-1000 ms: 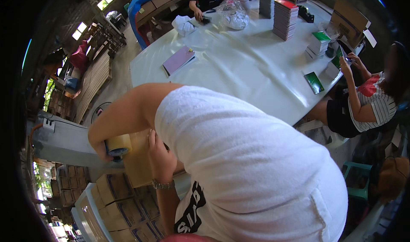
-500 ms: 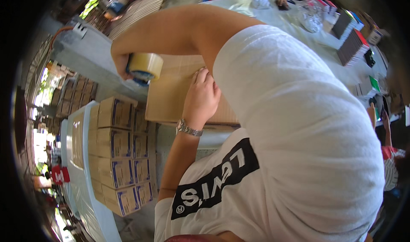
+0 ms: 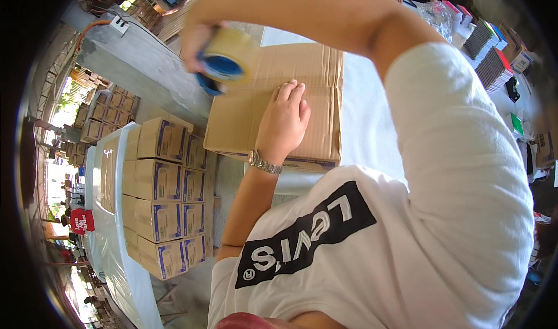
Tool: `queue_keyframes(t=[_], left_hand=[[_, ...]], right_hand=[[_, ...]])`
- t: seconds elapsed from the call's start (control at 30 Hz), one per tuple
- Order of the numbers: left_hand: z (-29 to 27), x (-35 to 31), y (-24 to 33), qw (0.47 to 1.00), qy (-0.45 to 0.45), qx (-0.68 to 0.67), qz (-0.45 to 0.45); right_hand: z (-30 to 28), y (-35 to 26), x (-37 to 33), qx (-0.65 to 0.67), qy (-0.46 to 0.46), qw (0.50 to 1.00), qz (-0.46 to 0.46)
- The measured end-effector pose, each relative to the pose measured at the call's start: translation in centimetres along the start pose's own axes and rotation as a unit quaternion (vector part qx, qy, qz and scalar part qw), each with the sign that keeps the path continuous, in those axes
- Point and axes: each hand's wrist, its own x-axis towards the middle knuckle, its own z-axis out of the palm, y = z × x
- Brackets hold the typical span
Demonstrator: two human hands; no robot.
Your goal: The person writes in a notebook, picks up an empty cardboard box, and packs several small notebooks into it before sealing the box with tape and marking it with a pen.
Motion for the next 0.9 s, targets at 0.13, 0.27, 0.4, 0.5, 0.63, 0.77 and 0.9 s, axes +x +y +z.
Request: queue_keyframes(t=[0.13,0.27,0.4,0.5,0.63,0.77,0.9], left_hand=[[0.3,0.5,0.7,1.0,0.009,-0.01,0.01],[0.1,0.2,1.3,0.998,0.029,-0.035,0.046],[-1.3,-1.7,0.6,0.982,0.119,0.015,0.149],[-2.2,-1.2,0.7,0.956,0.245,0.048,0.152],[-4.0,-2.7,-2.4,0.928,0.363,0.071,-0.034],[-3.9,-3.7,-4.0,0.923,0.36,0.078,-0.113],[-3.6,-4.3,-5.1,0.939,0.25,0.125,-0.2]], right_hand=[[5.9,3.1,-1.4,-0.047,0.09,0.994,-0.028],[5.2,1.8,-3.2,-0.128,0.046,0.991,0.005],[5.5,-0.3,-4.5,-0.088,0.078,0.992,0.034],[5.5,1.8,-4.6,-0.05,0.034,0.997,0.046],[5.8,0.8,-6.5,-0.076,0.076,0.992,0.059],[6.3,1.8,-4.8,-0.085,0.096,0.991,0.03],[6.9,3.1,-2.8,-0.009,0.072,0.997,-0.016]])
